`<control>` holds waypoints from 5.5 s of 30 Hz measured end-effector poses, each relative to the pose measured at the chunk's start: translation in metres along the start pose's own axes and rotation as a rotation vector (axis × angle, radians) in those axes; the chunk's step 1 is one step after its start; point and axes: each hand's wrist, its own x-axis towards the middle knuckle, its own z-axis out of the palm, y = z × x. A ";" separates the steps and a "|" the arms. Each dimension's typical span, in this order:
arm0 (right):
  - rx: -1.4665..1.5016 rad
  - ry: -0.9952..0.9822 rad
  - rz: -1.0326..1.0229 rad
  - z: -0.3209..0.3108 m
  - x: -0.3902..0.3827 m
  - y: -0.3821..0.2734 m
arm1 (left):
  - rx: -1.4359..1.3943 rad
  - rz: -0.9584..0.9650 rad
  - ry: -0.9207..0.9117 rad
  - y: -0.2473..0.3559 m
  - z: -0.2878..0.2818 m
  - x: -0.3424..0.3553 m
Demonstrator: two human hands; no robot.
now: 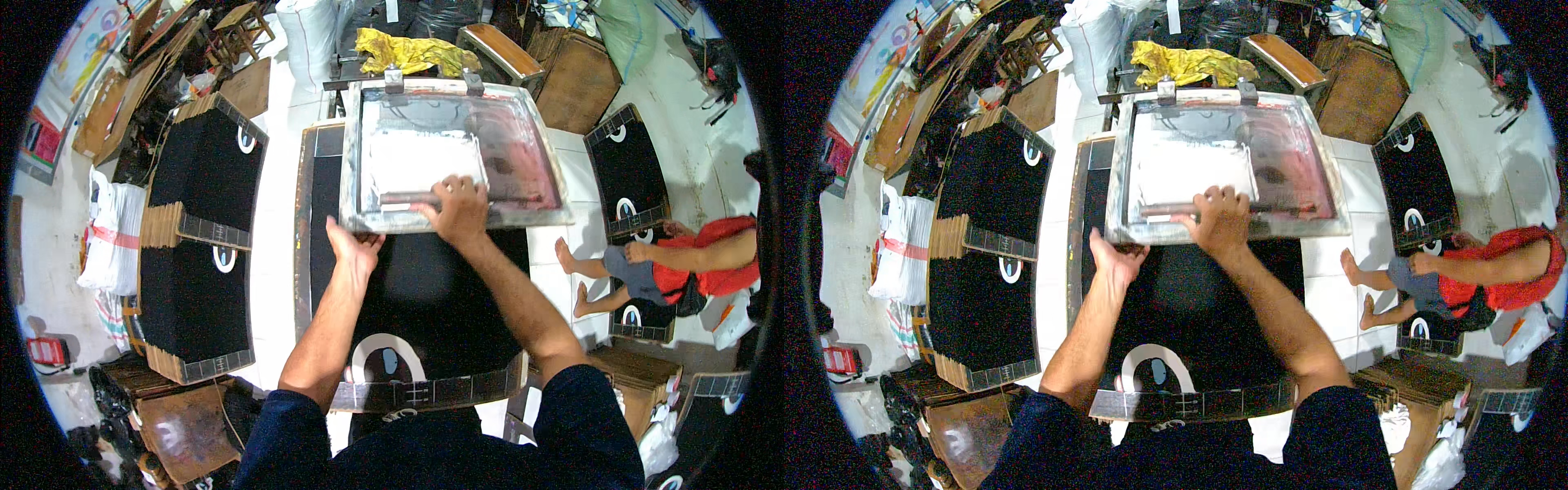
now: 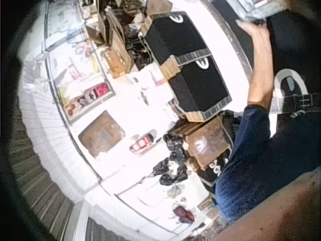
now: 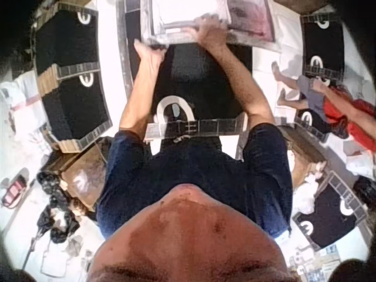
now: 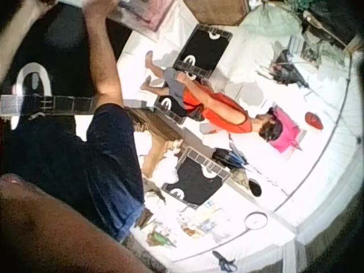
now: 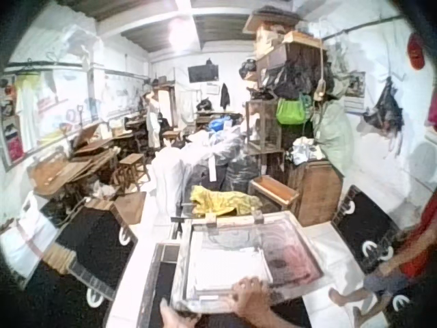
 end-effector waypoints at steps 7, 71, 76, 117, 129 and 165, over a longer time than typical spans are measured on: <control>0.105 -0.363 0.011 0.053 -0.007 0.023 | 1.240 0.933 0.277 -0.033 -0.090 0.058; 0.126 -0.223 0.010 0.050 -0.025 0.030 | 1.251 1.428 -0.217 -0.042 -0.108 0.106; 0.067 -0.273 0.039 0.047 -0.005 0.035 | 1.149 1.443 -0.244 -0.047 -0.110 0.106; 0.072 -0.089 0.025 0.003 -0.037 -0.002 | 1.095 1.500 -0.238 -0.028 -0.078 0.065; 0.024 0.288 -0.020 -0.142 0.200 0.019 | 0.825 1.518 -0.381 0.119 0.004 0.018; -0.087 -0.009 0.131 -0.166 0.302 0.071 | 1.355 1.431 0.528 0.020 -0.495 -0.076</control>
